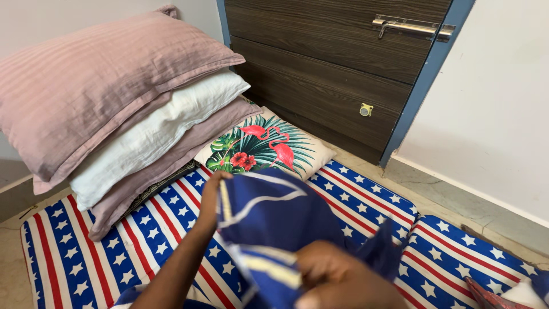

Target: The person inserts a white pillow into a pink pillowcase, adjusts the corners, and places it on a stack of other pillows. Then the person unfolds a blue pillowcase and begins to insert another white pillow into it.

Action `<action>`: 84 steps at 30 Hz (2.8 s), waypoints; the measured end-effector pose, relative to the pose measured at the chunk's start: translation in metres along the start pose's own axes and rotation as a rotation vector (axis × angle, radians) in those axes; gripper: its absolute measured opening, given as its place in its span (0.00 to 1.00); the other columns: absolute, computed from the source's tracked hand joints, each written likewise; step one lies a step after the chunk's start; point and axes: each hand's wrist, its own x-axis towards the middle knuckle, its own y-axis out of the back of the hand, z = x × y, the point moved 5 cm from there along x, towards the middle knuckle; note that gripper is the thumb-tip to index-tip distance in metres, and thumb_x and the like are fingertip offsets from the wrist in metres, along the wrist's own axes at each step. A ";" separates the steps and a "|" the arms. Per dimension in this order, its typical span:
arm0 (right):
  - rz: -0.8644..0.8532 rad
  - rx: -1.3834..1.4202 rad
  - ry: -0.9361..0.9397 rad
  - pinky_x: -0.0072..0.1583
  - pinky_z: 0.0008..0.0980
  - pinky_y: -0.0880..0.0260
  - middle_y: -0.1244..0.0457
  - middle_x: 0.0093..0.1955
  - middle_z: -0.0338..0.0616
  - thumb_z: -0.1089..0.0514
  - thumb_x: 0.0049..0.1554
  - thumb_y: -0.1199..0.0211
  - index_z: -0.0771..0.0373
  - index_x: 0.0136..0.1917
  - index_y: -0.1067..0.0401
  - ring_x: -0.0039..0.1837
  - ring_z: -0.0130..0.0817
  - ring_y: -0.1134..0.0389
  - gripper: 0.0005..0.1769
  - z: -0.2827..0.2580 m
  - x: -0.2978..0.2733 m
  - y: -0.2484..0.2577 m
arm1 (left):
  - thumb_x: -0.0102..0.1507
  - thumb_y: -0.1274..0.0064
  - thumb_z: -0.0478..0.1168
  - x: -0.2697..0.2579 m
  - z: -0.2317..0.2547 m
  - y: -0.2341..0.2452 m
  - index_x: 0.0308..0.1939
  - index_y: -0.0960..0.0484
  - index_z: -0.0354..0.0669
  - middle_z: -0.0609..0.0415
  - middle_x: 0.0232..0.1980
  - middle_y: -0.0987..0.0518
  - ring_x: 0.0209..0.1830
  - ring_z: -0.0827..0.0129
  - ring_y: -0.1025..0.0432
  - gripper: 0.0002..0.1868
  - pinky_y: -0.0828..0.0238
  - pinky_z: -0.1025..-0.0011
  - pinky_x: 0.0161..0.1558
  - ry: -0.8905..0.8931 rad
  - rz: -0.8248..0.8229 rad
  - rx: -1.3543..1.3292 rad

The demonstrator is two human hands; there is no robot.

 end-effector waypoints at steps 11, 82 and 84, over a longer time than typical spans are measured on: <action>-0.501 0.343 -0.109 0.55 0.23 0.27 0.27 0.50 0.46 0.66 0.53 0.33 0.72 0.58 0.24 0.47 0.24 0.26 0.18 0.005 0.009 -0.021 | 0.66 0.48 0.39 0.074 0.015 -0.152 0.55 0.22 0.44 0.47 0.51 0.18 0.48 0.64 0.23 0.14 0.26 0.64 0.51 -0.022 -0.368 0.353; 1.291 -1.193 -0.184 0.57 0.44 0.31 0.28 0.43 0.45 0.64 0.61 0.41 0.51 0.47 0.16 0.47 0.39 0.28 0.13 -0.077 -0.097 0.182 | 0.62 0.45 0.42 -0.023 0.088 -0.105 0.49 0.17 0.52 0.52 0.40 0.15 0.40 0.60 0.20 0.12 0.25 0.60 0.43 -0.056 -0.788 1.892; 1.737 -1.257 0.727 0.51 0.42 0.30 0.28 0.47 0.48 0.72 0.61 0.43 0.58 0.52 0.18 0.45 0.43 0.29 0.16 -0.118 -0.135 0.148 | 0.65 0.55 0.39 -0.003 0.132 -0.151 0.42 0.19 0.52 0.46 0.37 0.16 0.40 0.51 0.20 0.09 0.26 0.53 0.43 -0.437 -0.229 1.838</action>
